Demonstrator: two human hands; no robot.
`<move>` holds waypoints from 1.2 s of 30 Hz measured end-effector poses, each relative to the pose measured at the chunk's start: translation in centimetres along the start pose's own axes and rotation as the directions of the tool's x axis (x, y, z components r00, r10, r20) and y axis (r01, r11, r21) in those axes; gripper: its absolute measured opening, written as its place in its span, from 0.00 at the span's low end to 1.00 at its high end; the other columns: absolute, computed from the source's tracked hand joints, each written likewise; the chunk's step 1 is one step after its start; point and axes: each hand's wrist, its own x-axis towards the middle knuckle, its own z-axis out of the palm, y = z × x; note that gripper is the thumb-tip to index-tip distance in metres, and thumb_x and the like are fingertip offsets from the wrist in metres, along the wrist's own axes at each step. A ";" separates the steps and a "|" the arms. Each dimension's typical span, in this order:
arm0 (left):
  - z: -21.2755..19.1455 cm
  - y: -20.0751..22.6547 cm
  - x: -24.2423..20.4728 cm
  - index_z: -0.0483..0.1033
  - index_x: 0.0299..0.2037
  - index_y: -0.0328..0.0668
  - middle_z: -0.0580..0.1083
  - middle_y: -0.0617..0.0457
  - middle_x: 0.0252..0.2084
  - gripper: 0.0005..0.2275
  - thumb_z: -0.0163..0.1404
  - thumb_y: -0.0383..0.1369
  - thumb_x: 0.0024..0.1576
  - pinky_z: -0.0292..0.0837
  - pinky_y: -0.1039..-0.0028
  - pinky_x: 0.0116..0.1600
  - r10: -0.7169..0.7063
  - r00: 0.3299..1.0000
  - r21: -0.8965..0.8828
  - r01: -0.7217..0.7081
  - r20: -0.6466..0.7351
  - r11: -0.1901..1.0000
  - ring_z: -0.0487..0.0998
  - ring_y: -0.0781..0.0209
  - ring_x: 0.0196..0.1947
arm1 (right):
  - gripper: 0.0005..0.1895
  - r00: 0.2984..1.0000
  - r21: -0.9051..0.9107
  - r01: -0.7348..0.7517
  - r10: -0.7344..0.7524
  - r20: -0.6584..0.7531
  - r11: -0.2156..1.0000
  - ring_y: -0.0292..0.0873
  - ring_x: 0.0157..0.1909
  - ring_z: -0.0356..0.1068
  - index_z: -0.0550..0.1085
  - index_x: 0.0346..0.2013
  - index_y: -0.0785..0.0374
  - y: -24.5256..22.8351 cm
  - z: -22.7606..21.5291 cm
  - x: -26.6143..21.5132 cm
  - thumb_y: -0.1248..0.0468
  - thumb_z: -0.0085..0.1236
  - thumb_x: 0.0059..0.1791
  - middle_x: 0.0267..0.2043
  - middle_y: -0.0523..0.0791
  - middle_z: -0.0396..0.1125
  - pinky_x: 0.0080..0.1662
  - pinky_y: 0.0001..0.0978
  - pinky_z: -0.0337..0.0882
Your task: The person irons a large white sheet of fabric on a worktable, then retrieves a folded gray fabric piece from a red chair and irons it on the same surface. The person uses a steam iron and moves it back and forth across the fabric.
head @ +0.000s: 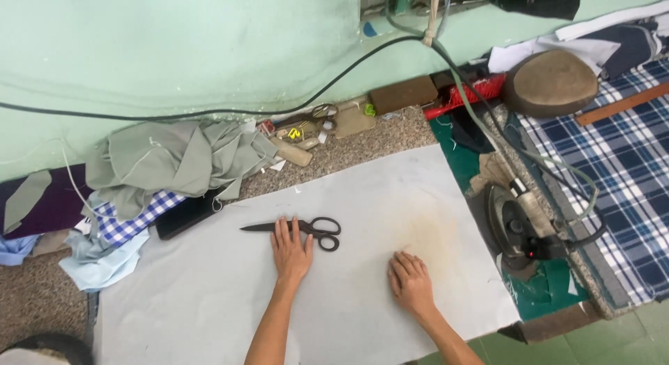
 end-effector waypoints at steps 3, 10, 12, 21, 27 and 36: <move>1.1 1.6 2.2 0.55 0.73 0.44 0.53 0.39 0.76 0.31 0.34 0.53 0.64 0.47 0.43 0.72 -0.023 0.986 0.126 0.044 -0.162 0.991 0.50 0.41 0.76 | 0.16 0.998 0.095 0.018 -0.012 -0.064 0.995 0.55 0.61 0.69 0.74 0.53 0.66 4.6 -0.1 5.4 0.68 0.56 0.50 0.58 0.52 0.70 0.59 0.47 0.69; -0.4 3.4 3.4 0.65 0.66 0.42 0.61 0.40 0.71 0.27 0.41 0.51 0.61 0.47 0.41 0.73 -0.167 0.969 -0.073 0.156 -0.180 0.985 0.54 0.43 0.75 | 0.24 0.960 0.182 -0.249 0.267 -0.082 0.951 0.58 0.53 0.70 0.69 0.62 0.71 23.8 5.9 21.6 0.61 0.51 0.54 0.54 0.56 0.72 0.58 0.46 0.67; 0.4 3.4 3.0 0.70 0.59 0.42 0.66 0.41 0.65 0.24 0.48 0.49 0.58 0.59 0.40 0.66 -0.183 0.939 -0.086 0.164 -0.291 0.983 0.61 0.41 0.72 | 0.30 0.909 0.179 -0.386 0.406 -0.092 0.905 0.67 0.55 0.70 0.64 0.68 0.73 29.6 8.8 25.9 0.55 0.45 0.56 0.58 0.64 0.68 0.54 0.56 0.68; 2.7 3.0 2.6 0.72 0.57 0.46 0.64 0.42 0.69 0.24 0.46 0.51 0.56 0.49 0.23 0.63 -0.322 0.900 0.069 0.356 -0.293 0.932 0.58 0.43 0.74 | 0.24 0.705 0.061 -0.708 0.709 0.011 0.703 0.67 0.50 0.72 0.78 0.55 0.61 37.6 12.6 33.6 0.46 0.54 0.56 0.47 0.60 0.74 0.52 0.56 0.68; 1.9 3.1 2.6 0.74 0.59 0.46 0.67 0.46 0.68 0.25 0.44 0.51 0.57 0.50 0.25 0.65 -0.287 0.893 0.082 0.334 -0.348 0.939 0.58 0.51 0.75 | 0.11 0.620 0.148 -0.743 0.755 -0.215 0.653 0.52 0.34 0.76 0.81 0.39 0.64 39.5 14.0 33.2 0.70 0.63 0.43 0.32 0.49 0.76 0.36 0.47 0.77; -0.1 -3.0 -4.0 0.70 0.63 0.49 0.59 0.47 0.75 0.26 0.45 0.49 0.57 0.53 0.25 0.64 -0.281 0.919 0.084 0.314 -0.276 0.946 0.53 0.48 0.77 | 0.34 0.579 -0.145 -0.726 0.712 0.397 0.672 0.74 0.65 0.56 0.55 0.74 0.60 33.2 9.9 36.9 0.46 0.26 0.58 0.61 0.70 0.62 0.62 0.63 0.56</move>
